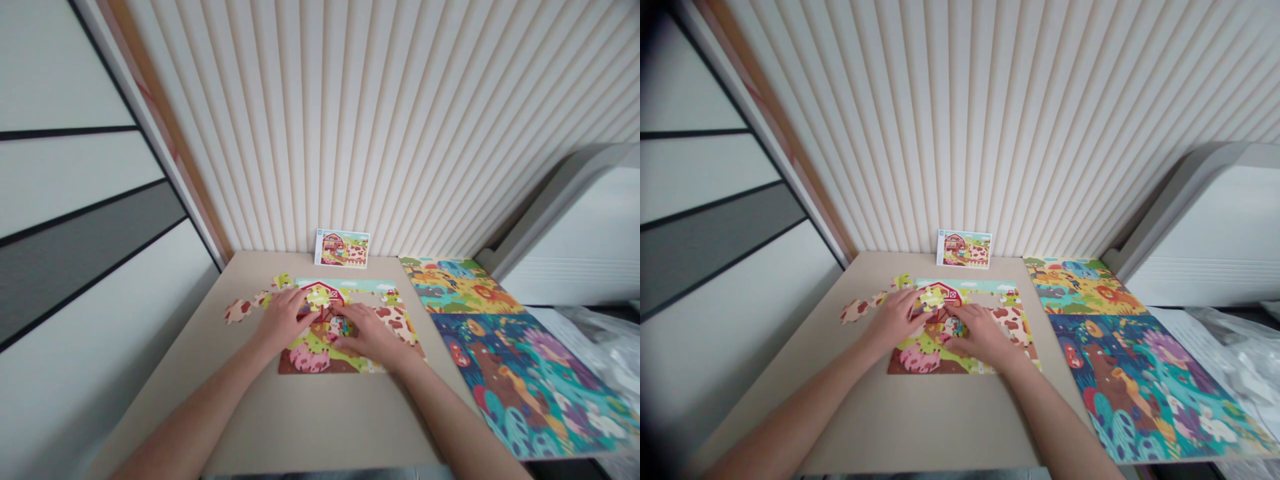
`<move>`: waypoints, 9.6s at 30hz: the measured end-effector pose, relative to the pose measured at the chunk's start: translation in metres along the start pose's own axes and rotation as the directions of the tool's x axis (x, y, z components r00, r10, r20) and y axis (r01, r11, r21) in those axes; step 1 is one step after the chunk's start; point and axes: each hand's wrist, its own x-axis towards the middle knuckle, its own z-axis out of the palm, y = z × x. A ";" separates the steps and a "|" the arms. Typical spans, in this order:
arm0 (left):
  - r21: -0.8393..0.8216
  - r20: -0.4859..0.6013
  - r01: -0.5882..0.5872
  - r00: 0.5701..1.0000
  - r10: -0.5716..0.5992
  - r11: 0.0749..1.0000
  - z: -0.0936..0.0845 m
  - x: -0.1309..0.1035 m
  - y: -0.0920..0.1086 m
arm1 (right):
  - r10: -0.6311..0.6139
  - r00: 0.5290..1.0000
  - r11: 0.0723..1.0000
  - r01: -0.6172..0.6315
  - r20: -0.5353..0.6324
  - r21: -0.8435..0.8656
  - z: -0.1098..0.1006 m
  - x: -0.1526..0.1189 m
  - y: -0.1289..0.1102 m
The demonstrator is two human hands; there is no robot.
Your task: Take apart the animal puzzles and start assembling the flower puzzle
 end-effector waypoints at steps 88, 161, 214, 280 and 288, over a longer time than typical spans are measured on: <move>0.070 0.113 0.032 0.993 -0.040 0.997 0.002 -0.002 -0.010 | 0.150 0.985 0.986 -0.156 -0.084 -0.062 -0.033 -0.003 0.055; 0.049 0.151 0.049 0.987 -0.056 0.998 0.006 -0.002 -0.010 | 0.107 0.992 0.937 -0.077 0.070 -0.341 -0.027 -0.008 0.047; -0.103 0.164 -0.199 0.963 0.214 0.975 0.012 -0.004 0.002 | 0.414 0.874 0.908 -0.415 -0.256 0.050 -0.020 0.010 0.081; 0.111 0.331 0.284 0.893 -0.304 0.952 -0.036 -0.015 -0.123 | 0.417 0.780 0.813 -0.550 -0.468 -0.193 -0.051 -0.012 0.095; -0.066 0.307 0.430 0.867 -0.392 0.900 -0.021 -0.014 -0.124 | 0.378 0.781 0.847 -0.509 -0.498 -0.154 -0.050 -0.011 0.084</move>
